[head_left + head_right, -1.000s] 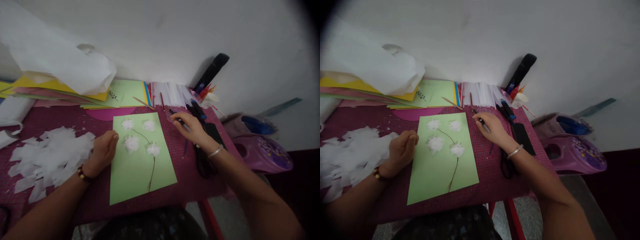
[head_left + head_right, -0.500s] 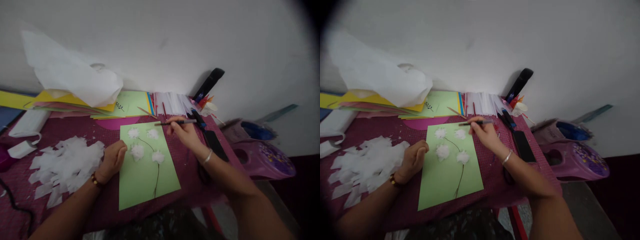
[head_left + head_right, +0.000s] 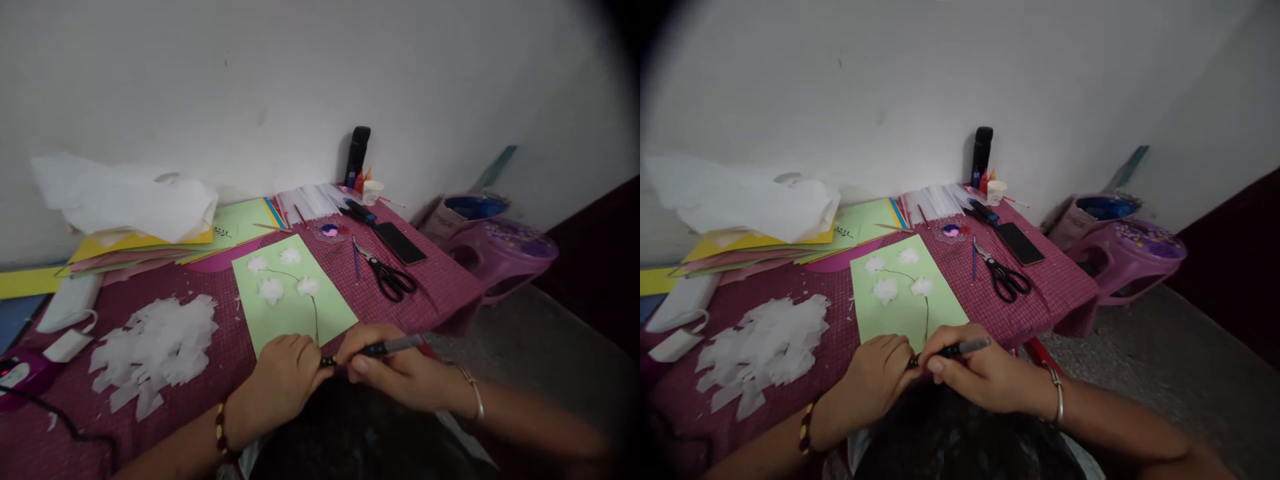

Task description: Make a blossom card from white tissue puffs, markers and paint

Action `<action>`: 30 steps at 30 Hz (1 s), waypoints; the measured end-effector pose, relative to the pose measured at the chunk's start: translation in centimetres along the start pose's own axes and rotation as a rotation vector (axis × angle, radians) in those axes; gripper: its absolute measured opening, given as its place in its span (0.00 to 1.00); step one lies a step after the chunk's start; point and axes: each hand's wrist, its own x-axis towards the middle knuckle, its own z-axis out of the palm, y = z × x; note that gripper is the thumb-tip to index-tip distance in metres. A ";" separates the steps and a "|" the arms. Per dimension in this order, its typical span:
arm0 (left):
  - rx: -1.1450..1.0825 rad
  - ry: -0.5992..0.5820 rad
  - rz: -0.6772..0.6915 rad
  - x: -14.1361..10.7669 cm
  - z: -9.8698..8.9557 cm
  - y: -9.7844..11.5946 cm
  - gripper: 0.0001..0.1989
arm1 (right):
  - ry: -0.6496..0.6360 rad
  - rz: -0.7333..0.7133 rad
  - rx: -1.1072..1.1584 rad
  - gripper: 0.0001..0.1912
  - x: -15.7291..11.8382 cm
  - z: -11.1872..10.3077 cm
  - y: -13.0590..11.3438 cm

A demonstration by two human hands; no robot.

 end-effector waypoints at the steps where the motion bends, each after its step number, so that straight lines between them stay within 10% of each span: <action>1: -0.003 0.002 0.001 -0.1 -0.2 0.0 0.18 | 0.009 0.021 0.041 0.07 -0.1 0.0 0.0; 9: -0.094 -0.175 -0.325 -3.4 0.3 -0.6 0.18 | 0.764 -0.195 0.375 0.11 1.2 -7.5 -0.8; 19: -0.344 -0.069 -0.105 0.2 3.0 -4.2 0.18 | 0.348 0.231 0.407 0.09 14.2 -5.2 9.5; 30: -0.886 -0.319 -0.553 -1.9 2.8 -7.4 0.25 | 0.387 0.315 0.229 0.11 15.9 -3.4 15.5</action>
